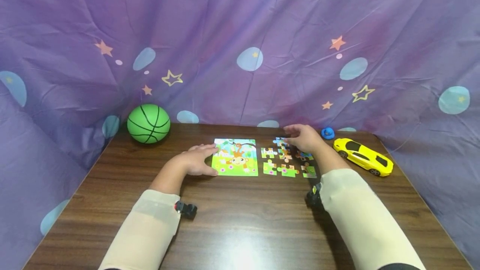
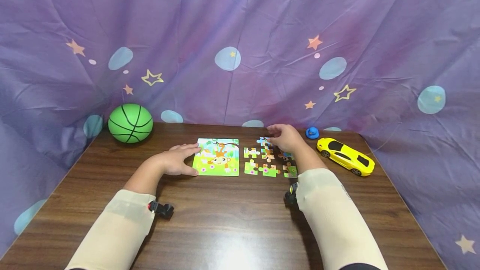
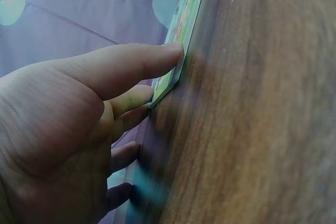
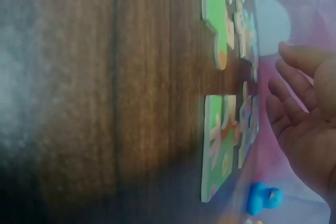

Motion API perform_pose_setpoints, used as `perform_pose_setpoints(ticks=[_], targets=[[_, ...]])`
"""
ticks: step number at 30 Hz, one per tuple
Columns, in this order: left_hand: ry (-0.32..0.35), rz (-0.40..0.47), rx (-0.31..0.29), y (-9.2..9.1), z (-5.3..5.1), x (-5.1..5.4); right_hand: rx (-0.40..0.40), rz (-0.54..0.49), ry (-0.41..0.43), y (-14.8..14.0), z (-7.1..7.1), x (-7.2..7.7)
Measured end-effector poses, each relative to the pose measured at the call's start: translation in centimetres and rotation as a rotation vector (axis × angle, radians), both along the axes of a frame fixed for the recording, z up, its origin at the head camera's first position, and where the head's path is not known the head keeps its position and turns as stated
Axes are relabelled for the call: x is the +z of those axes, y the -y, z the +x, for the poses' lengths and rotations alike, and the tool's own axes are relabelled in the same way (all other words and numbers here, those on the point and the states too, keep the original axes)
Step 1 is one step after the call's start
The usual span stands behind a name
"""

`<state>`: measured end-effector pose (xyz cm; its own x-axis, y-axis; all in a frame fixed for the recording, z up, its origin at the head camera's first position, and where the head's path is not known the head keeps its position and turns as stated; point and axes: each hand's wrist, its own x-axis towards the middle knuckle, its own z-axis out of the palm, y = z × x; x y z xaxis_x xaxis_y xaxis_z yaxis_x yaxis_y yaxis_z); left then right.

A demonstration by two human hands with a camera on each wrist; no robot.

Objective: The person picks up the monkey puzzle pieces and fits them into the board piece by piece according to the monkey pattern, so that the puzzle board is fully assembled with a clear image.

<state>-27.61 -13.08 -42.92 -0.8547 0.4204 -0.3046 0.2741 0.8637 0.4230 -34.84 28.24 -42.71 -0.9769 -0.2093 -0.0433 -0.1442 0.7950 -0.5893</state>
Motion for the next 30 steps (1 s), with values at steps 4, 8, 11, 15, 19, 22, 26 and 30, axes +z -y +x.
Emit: perform_pose_setpoints(ticks=[4,8,11,15,19,22,26,30], targets=[[0.0,0.002,-0.004,0.03,0.0,-0.06,0.011,0.018,0.034,-0.21,-0.25,-0.37],[-0.004,0.0,-0.007,0.04,-0.01,-0.08,0.025,0.041,0.031,-0.28,-0.31,-0.52],[-0.005,-0.001,-0.007,0.02,0.0,-0.03,0.017,0.045,0.041,-0.29,-0.3,-0.59],[-0.003,-0.001,-0.008,-0.04,0.0,0.03,0.003,0.062,0.06,-0.29,-0.52,-0.85],[0.001,0.002,-0.007,-0.08,0.04,0.07,-0.004,0.077,0.057,-0.14,-0.59,-0.95],[0.004,0.002,-0.003,-0.05,0.1,0.11,0.004,0.087,0.021,0.12,-0.51,-0.86],[0.007,0.004,0.001,-0.03,0.12,0.11,0.018,0.12,-0.039,0.4,-0.39,-0.78],[0.009,0.008,0.003,-0.07,0.15,0.17,0.002,0.112,-0.048,0.57,-0.34,-0.77]])
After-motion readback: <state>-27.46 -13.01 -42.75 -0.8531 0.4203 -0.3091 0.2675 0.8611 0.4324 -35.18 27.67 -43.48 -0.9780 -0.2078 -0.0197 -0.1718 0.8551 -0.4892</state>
